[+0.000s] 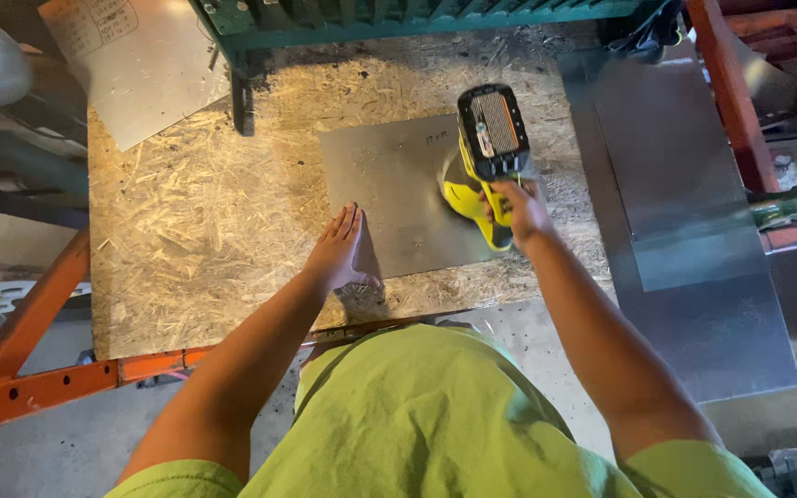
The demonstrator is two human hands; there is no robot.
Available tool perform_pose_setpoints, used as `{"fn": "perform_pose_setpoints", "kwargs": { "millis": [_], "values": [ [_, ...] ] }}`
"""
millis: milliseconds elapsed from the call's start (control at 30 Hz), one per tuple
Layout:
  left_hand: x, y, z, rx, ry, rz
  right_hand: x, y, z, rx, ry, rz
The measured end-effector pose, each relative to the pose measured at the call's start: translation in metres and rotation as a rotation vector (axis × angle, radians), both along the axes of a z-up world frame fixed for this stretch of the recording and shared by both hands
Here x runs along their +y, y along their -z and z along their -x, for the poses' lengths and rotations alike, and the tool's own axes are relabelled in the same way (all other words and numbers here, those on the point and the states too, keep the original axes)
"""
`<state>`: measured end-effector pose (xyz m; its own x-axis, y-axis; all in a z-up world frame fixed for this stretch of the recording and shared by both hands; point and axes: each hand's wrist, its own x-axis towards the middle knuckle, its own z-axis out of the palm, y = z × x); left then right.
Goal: The person places a rectangular metal sheet on a workbench and uses a yellow cordless sander to smooth its surface. The person moves the sander across the sheet in multiple passes, then sets the sander down and moves the sheet aside.
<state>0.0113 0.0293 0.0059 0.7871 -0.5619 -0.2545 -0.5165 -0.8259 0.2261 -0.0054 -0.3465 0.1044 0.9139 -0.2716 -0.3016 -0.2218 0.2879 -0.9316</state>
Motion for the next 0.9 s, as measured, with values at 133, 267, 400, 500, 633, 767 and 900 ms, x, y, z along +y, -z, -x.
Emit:
{"fn": "perform_pose_setpoints", "kwargs": {
  "millis": [133,267,400,500,633,767,900],
  "values": [
    [-0.001,-0.005,0.0,-0.008,0.005,-0.027,-0.002,0.009,-0.026,-0.023,-0.046,0.012],
    [-0.002,-0.003,0.001,0.023,0.004,-0.053,0.01,-0.015,-0.024,-0.039,-0.078,0.0],
    [-0.001,-0.008,-0.001,0.078,-0.013,-0.03,0.01,0.003,-0.006,0.013,-0.067,-0.035],
    [0.0,-0.003,0.0,0.047,-0.021,-0.034,0.007,0.004,0.014,0.046,-0.175,0.088],
    [-0.005,-0.017,0.002,0.032,-0.039,-0.023,0.018,-0.007,0.044,0.075,-0.18,0.059],
    [-0.026,-0.068,0.007,0.16,-0.133,0.086,0.018,-0.009,0.062,0.098,-0.194,0.069],
    [-0.077,-0.109,0.026,0.643,-0.408,0.471,0.024,-0.001,0.073,0.098,-0.25,0.065]
  ]
}}
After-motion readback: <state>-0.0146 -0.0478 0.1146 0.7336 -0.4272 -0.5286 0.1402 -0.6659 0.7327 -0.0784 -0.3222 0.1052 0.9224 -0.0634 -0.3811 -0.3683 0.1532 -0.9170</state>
